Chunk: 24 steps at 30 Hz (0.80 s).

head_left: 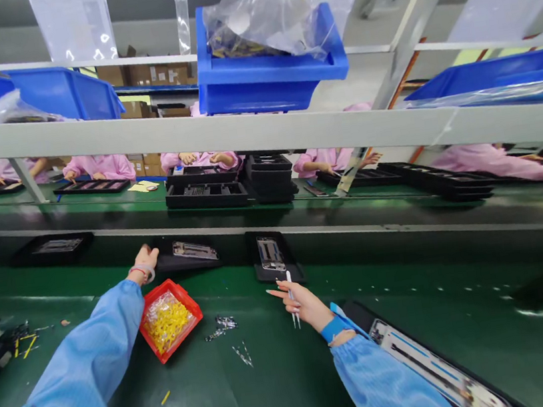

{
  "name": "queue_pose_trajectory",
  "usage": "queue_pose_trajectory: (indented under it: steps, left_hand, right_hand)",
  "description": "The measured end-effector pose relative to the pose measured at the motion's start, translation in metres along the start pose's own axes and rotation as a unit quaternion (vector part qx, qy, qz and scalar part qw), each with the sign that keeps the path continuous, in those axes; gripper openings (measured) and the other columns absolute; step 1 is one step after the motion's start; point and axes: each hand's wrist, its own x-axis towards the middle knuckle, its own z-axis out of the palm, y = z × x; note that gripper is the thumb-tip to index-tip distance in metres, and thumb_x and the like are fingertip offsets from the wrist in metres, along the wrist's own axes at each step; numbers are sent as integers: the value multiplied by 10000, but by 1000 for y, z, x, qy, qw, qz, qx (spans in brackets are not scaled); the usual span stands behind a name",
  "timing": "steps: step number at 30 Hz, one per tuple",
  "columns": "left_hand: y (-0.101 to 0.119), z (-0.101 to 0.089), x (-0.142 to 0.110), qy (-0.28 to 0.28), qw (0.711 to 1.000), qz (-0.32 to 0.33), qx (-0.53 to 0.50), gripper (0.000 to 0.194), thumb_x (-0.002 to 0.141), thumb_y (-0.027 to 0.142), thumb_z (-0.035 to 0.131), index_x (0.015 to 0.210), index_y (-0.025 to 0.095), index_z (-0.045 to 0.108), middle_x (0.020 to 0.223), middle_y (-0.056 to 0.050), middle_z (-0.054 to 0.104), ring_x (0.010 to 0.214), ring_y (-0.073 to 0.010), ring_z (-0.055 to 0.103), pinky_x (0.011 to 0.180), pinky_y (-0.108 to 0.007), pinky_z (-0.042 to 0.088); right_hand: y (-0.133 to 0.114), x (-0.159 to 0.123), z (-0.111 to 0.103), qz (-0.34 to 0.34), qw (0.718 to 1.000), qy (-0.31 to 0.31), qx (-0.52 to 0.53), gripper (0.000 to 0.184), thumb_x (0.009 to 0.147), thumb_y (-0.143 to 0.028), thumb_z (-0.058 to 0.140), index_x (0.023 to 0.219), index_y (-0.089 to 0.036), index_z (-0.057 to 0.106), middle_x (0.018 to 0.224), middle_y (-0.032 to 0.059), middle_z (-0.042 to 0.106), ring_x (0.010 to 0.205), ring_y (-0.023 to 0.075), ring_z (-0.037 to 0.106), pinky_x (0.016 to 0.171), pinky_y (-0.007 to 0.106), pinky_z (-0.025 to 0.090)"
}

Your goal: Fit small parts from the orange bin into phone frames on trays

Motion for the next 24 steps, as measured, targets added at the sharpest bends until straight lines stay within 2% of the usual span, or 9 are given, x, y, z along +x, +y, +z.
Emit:
queue_pose_trajectory:
  steps: [3,5,7,9,13,16,20,22,24]
  left_hand:
    - [9,-14,-1,13,998,0,-54,268,917,324,548,1113,140,551,1057,-65,590,861,-184,608,730,-355,533]
    - [16,-27,-7,5,995,17,-94,190,931,312,509,987,136,551,844,-8,580,662,-120,574,582,-254,499]
    - [23,-40,-19,-24,990,44,-134,173,934,295,446,827,166,487,632,64,453,487,-74,457,452,-176,392]
    - [31,-51,-36,-77,980,80,-168,213,899,307,441,727,194,388,559,90,337,429,-60,370,407,-149,313]
    - [45,-59,-76,-241,941,149,-187,329,758,423,558,680,210,319,559,92,345,443,-62,350,400,-143,274]
    - [53,-44,-104,-372,894,188,-162,426,654,506,642,648,203,343,565,84,397,471,-69,382,416,-153,303]
    - [58,-3,-133,-485,836,235,-102,474,627,534,706,608,187,384,525,86,429,485,-75,412,450,-165,359]
    - [59,19,-141,-503,823,257,-66,422,683,504,694,620,181,429,506,85,447,479,-78,430,462,-167,377]
    - [58,36,-143,-490,826,276,-29,342,781,452,624,645,176,476,531,67,499,495,-90,477,488,-180,401]
  right_hand:
    - [3,-15,-1,-14,1000,-24,-4,172,886,-92,440,730,-164,445,907,170,709,253,-35,182,234,102,173]
    - [0,-28,-1,-33,998,-44,-2,161,888,-101,434,747,-156,490,858,141,718,251,-25,196,233,108,181]
    - [-7,-41,-1,-58,996,-66,2,182,903,-138,424,757,-152,533,814,109,722,252,-17,205,237,112,190]
    - [-16,-55,-1,-82,993,-85,8,231,923,-192,407,765,-147,570,794,87,724,253,-16,207,245,112,191]
    - [-25,-80,-8,-83,977,-188,-53,298,904,-331,459,832,-114,649,729,76,714,252,-19,191,262,125,135]
    - [-7,-103,-19,-48,950,-274,-145,298,761,-348,662,936,-107,675,749,66,714,277,-26,226,296,123,144]
    - [45,-142,-32,-31,942,-288,-170,462,543,-359,839,924,-144,694,683,20,691,479,98,549,436,177,396]
    - [74,-157,-42,18,952,-238,-191,465,581,-463,809,904,-149,699,717,45,706,587,158,621,467,200,431]
    - [101,-167,-58,50,967,-153,-200,527,576,-523,797,951,-170,685,684,34,703,519,139,601,363,172,341]
